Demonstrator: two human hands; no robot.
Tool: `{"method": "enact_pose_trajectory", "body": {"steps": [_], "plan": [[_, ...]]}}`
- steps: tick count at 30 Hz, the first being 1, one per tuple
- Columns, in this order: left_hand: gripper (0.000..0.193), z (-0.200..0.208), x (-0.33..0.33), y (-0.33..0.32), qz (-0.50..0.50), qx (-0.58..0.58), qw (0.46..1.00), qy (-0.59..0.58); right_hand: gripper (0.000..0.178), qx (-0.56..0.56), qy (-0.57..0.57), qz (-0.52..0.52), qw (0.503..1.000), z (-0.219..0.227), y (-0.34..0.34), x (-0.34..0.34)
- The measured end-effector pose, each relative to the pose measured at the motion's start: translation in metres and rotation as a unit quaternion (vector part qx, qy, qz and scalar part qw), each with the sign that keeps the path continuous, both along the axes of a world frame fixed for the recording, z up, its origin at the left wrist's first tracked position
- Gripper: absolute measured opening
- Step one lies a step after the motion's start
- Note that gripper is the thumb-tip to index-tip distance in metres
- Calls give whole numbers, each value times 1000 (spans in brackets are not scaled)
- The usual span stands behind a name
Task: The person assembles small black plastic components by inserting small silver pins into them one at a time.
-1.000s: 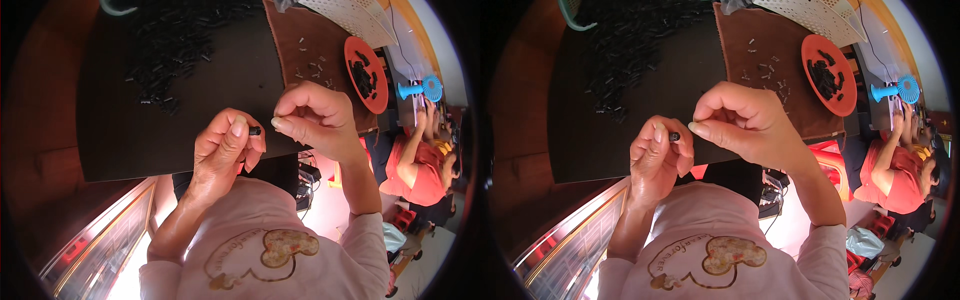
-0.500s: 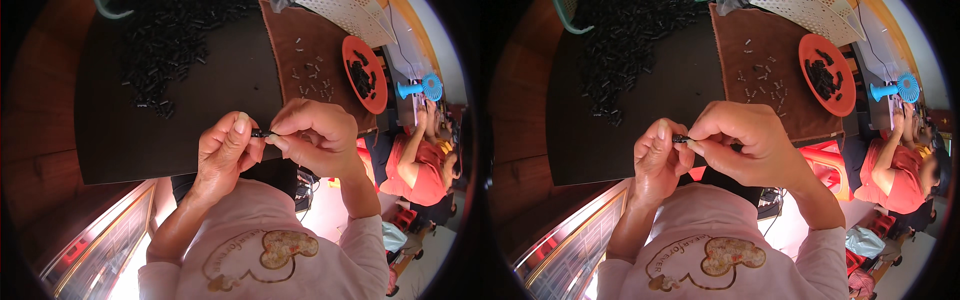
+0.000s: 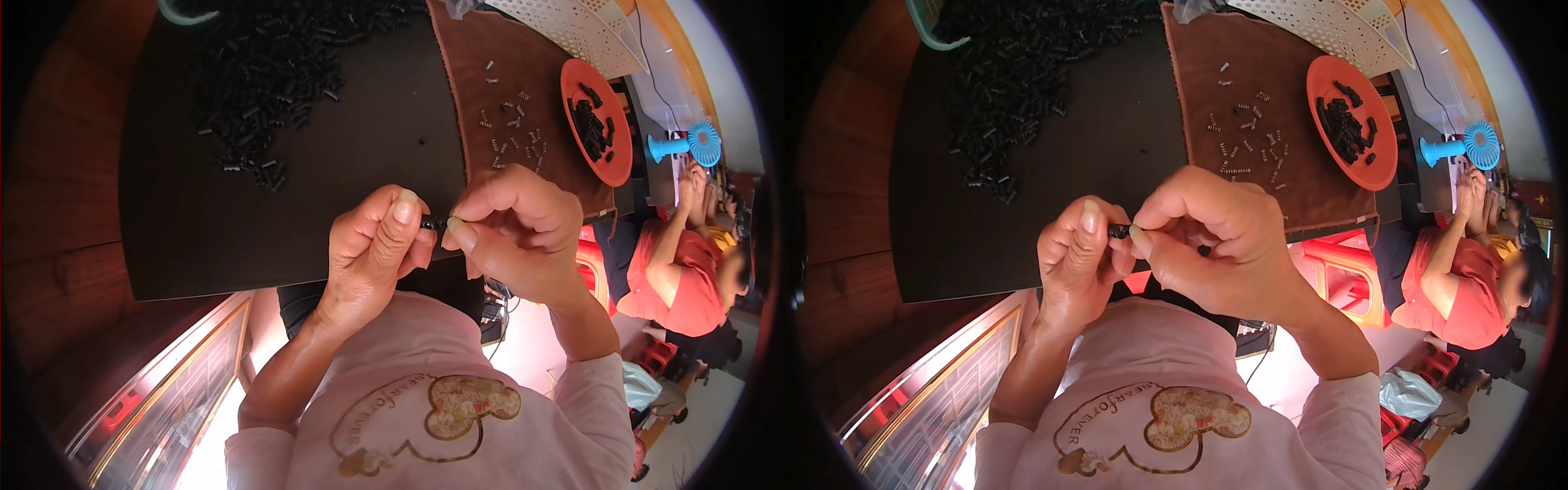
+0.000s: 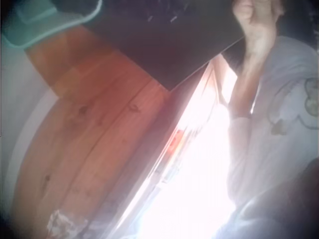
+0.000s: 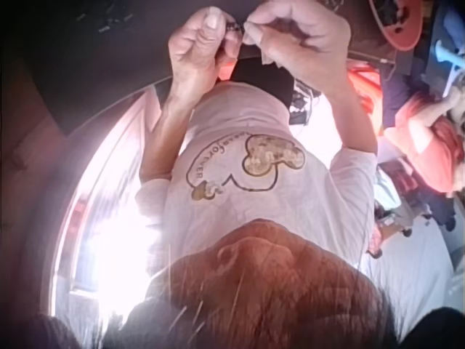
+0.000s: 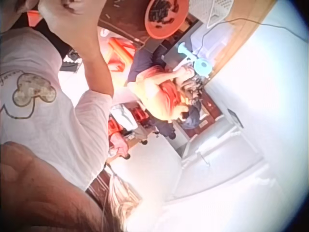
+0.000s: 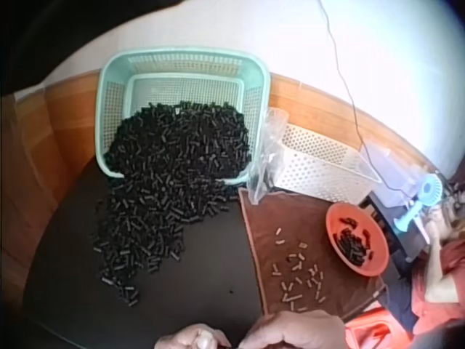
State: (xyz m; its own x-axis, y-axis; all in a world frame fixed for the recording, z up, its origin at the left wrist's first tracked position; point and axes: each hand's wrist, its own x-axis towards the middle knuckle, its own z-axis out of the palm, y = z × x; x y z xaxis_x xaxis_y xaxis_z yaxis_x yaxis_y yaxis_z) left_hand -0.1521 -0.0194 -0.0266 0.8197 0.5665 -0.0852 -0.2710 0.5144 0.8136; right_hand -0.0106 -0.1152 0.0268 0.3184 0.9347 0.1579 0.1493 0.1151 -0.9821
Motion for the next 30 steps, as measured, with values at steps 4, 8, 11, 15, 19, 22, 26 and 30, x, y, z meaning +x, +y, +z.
{"method": "enact_pose_trajectory", "body": {"steps": [4,8,11,15,19,22,26,30], "plan": [[36,-1,-1,0,-12,3,1000,5,10,-7,33,-4,999,-1,-3,-2],[37,-2,-1,-2,-3,26,999,19,11,-6,94,-20,995,-3,-4,-6],[37,-5,0,-3,4,51,999,7,12,-4,101,-11,995,-3,-5,-6],[36,-5,1,-4,7,81,997,6,11,-11,83,-13,996,-6,-7,-6],[38,-3,2,-6,12,83,996,18,11,5,61,-13,998,-9,-8,-6],[38,-5,5,-8,31,92,995,18,11,11,57,-16,998,-10,-9,-8],[38,-3,6,-9,22,95,995,9,9,8,64,-28,998,-14,-12,-10],[36,2,9,-14,48,75,995,33,8,11,77,-38,996,-15,-12,-13]]}}
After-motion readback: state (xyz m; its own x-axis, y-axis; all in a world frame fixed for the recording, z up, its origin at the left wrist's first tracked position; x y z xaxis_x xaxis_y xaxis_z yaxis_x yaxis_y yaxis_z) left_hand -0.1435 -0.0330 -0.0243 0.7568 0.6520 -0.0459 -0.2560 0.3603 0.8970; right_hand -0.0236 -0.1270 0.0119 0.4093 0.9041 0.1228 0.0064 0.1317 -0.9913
